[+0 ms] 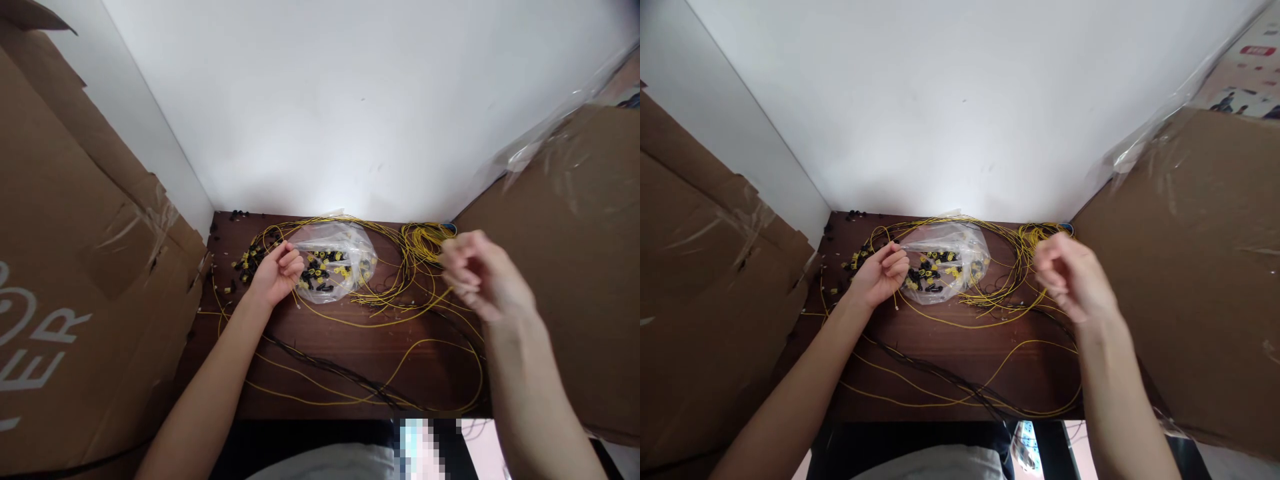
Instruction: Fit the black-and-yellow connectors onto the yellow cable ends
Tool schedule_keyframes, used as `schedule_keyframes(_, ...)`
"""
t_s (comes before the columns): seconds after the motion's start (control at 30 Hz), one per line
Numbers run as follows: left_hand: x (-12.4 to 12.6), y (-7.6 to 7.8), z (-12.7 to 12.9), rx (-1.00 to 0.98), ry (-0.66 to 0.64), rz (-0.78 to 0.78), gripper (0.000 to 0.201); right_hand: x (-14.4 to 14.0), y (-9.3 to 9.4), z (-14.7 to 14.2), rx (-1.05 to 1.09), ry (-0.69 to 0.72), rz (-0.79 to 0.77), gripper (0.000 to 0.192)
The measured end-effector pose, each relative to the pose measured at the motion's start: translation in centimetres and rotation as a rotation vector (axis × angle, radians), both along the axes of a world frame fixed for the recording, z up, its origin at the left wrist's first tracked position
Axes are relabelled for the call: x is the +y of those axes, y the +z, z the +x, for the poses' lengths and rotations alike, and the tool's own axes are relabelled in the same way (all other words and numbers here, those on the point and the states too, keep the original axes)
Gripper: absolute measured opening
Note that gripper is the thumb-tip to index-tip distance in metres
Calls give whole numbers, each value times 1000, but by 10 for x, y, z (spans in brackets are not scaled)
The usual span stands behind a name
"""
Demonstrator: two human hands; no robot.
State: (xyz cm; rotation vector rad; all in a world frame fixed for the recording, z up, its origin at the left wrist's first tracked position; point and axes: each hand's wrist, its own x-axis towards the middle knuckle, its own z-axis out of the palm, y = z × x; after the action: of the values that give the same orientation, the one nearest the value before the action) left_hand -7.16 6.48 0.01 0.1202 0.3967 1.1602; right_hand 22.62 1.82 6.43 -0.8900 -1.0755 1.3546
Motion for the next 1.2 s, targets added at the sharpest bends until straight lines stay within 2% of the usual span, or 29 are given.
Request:
schedule_keyframes(0.1,1,-2,1,-15,20,1,40,-4,-14,-53,-457,44,191,11)
schedule_keyframes(0.17,1,-3,1,-25,17,3,40,-7,-26,-82,-619,113,380,7)
schedule_keyframes(0.23,0,-4,2,-35,10,7,40,-10,-37,-103,-745,199,572,12)
schedule_keyframes(0.4,-3,-2,8,-34,0,-13,39,-7,-64,-127,-779,263,772,20)
schedule_keyframes(0.53,-5,-1,13,10,-3,-18,38,-6,-74,-133,-709,268,829,19)
schedule_keyframes(0.63,-5,0,13,64,-33,21,38,-4,-75,-132,-603,254,716,17)
schedule_keyframes(0.73,-5,2,10,167,-43,93,39,1,-72,-124,-348,218,433,20)
schedule_keyframes(0.8,-6,4,7,304,-32,155,42,7,-69,-117,-154,205,237,27)
schedule_keyframes(0.9,-8,5,4,629,33,258,47,16,-68,-105,1,206,56,38)
schedule_keyframes(1.0,-8,2,2,979,149,381,48,25,-72,-95,13,187,-18,28)
schedule_keyframes(1.2,-7,-6,2,1634,329,806,31,32,-83,-87,-67,50,-28,23)
